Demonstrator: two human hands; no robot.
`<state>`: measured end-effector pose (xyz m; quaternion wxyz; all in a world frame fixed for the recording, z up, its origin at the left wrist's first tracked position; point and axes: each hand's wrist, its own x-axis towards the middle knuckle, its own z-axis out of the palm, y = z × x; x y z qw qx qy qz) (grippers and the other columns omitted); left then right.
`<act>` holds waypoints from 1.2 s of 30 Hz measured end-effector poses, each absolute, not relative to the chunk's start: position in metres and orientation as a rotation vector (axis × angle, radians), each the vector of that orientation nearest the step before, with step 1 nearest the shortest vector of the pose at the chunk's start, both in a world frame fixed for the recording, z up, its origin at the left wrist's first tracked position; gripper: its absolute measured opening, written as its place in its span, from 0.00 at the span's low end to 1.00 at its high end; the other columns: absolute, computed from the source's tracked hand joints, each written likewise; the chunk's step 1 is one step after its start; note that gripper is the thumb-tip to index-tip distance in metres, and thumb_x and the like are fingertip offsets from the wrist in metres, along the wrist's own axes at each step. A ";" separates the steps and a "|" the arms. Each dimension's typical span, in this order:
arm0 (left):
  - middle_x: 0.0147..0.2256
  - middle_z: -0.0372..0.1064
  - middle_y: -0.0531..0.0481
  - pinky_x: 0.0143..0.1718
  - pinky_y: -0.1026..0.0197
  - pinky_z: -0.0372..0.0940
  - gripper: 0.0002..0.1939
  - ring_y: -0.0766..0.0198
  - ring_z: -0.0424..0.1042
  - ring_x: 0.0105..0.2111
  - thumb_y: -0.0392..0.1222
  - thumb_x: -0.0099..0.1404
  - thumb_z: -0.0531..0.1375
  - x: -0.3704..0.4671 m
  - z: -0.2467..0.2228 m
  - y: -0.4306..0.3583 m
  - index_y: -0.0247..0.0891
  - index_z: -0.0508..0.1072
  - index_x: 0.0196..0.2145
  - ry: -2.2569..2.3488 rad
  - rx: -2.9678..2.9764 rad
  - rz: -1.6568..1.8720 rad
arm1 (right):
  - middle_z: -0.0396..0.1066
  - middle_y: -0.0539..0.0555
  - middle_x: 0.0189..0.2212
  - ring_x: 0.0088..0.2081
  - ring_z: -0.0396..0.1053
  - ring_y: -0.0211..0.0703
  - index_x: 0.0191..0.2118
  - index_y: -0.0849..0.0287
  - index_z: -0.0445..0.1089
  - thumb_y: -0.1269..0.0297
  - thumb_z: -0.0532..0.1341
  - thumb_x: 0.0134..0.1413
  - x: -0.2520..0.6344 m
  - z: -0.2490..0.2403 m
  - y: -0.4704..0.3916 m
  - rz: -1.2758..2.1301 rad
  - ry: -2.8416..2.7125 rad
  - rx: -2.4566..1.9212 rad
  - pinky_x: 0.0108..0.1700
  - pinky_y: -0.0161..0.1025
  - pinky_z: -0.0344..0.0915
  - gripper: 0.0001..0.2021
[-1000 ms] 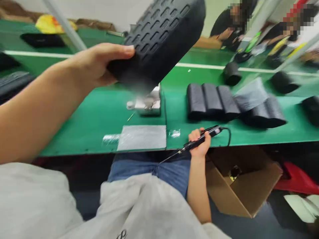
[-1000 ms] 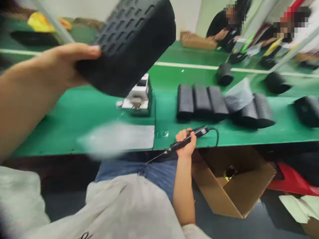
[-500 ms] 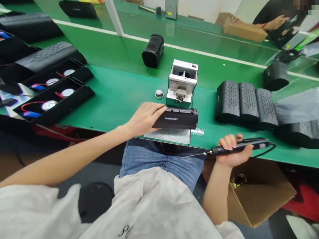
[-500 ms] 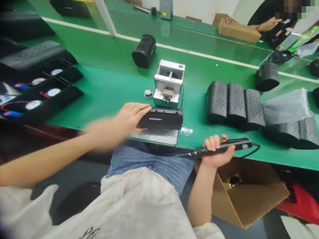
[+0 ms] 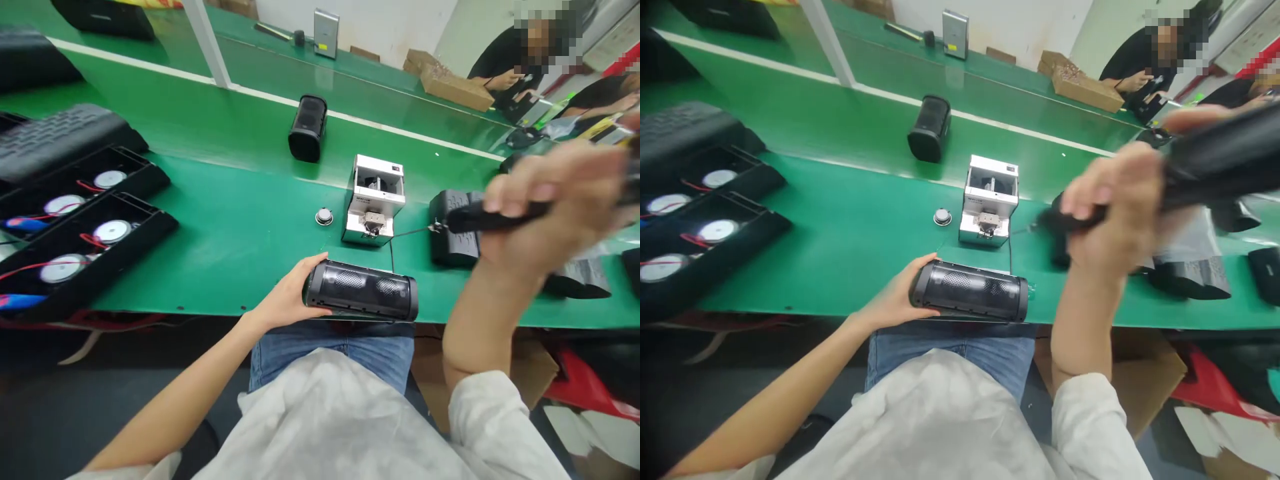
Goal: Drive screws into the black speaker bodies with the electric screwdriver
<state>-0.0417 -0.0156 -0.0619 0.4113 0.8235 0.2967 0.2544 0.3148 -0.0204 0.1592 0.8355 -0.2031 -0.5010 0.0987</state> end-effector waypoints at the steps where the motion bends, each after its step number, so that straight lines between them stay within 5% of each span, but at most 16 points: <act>1: 0.79 0.62 0.33 0.79 0.32 0.67 0.61 0.33 0.68 0.78 0.57 0.67 0.81 -0.040 -0.064 -0.016 0.51 0.53 0.85 0.743 2.056 0.653 | 0.66 0.38 0.23 0.16 0.56 0.31 0.46 0.48 0.82 0.54 0.86 0.55 0.294 0.157 -0.001 0.197 -1.145 -0.420 0.16 0.34 0.55 0.19; 4: 0.78 0.62 0.34 0.79 0.30 0.66 0.61 0.33 0.67 0.77 0.57 0.69 0.81 -0.038 -0.072 -0.017 0.54 0.50 0.85 0.698 2.039 0.717 | 0.66 0.36 0.22 0.17 0.59 0.35 0.47 0.48 0.74 0.48 0.83 0.62 0.257 0.145 0.037 0.223 -1.221 -0.582 0.19 0.39 0.59 0.21; 8: 0.76 0.61 0.34 0.77 0.26 0.67 0.63 0.32 0.67 0.76 0.60 0.68 0.81 -0.039 -0.081 -0.021 0.58 0.48 0.86 0.655 2.036 0.779 | 0.63 0.36 0.23 0.20 0.57 0.38 0.47 0.44 0.68 0.31 0.81 0.59 0.258 0.129 0.059 0.209 -1.221 -0.756 0.24 0.46 0.60 0.30; 12: 0.75 0.60 0.33 0.76 0.24 0.67 0.69 0.31 0.67 0.75 0.60 0.68 0.81 -0.038 -0.079 -0.021 0.58 0.40 0.88 0.682 2.012 0.724 | 0.67 0.38 0.30 0.26 0.58 0.41 0.54 0.38 0.64 0.25 0.78 0.59 0.270 0.118 0.077 0.310 -1.223 -0.931 0.31 0.49 0.61 0.35; 16: 0.76 0.58 0.31 0.76 0.22 0.66 0.72 0.29 0.65 0.75 0.63 0.68 0.80 -0.037 -0.075 -0.019 0.56 0.36 0.88 0.677 2.014 0.699 | 0.66 0.39 0.28 0.24 0.55 0.40 0.51 0.39 0.63 0.20 0.75 0.57 0.267 0.120 0.078 0.250 -1.216 -1.030 0.27 0.48 0.61 0.36; 24: 0.76 0.58 0.31 0.77 0.23 0.66 0.72 0.29 0.65 0.75 0.66 0.67 0.80 -0.036 -0.075 -0.020 0.55 0.37 0.89 0.668 1.989 0.692 | 0.60 0.37 0.23 0.19 0.59 0.37 0.47 0.47 0.68 0.34 0.77 0.67 0.245 0.136 0.056 0.067 -1.224 -0.901 0.23 0.42 0.58 0.26; 32: 0.76 0.59 0.32 0.76 0.25 0.68 0.71 0.29 0.66 0.75 0.64 0.67 0.81 -0.035 -0.072 -0.020 0.56 0.38 0.88 0.669 1.975 0.690 | 0.58 0.39 0.25 0.21 0.57 0.39 0.47 0.41 0.64 0.23 0.75 0.59 0.258 0.131 0.066 0.136 -1.288 -1.025 0.23 0.44 0.65 0.32; 36: 0.76 0.61 0.30 0.76 0.24 0.67 0.71 0.28 0.66 0.76 0.64 0.68 0.81 -0.034 -0.073 -0.020 0.53 0.38 0.88 0.646 1.985 0.724 | 0.60 0.38 0.25 0.19 0.61 0.36 0.48 0.46 0.68 0.42 0.80 0.67 0.251 0.130 0.055 0.223 -1.255 -1.017 0.22 0.41 0.63 0.24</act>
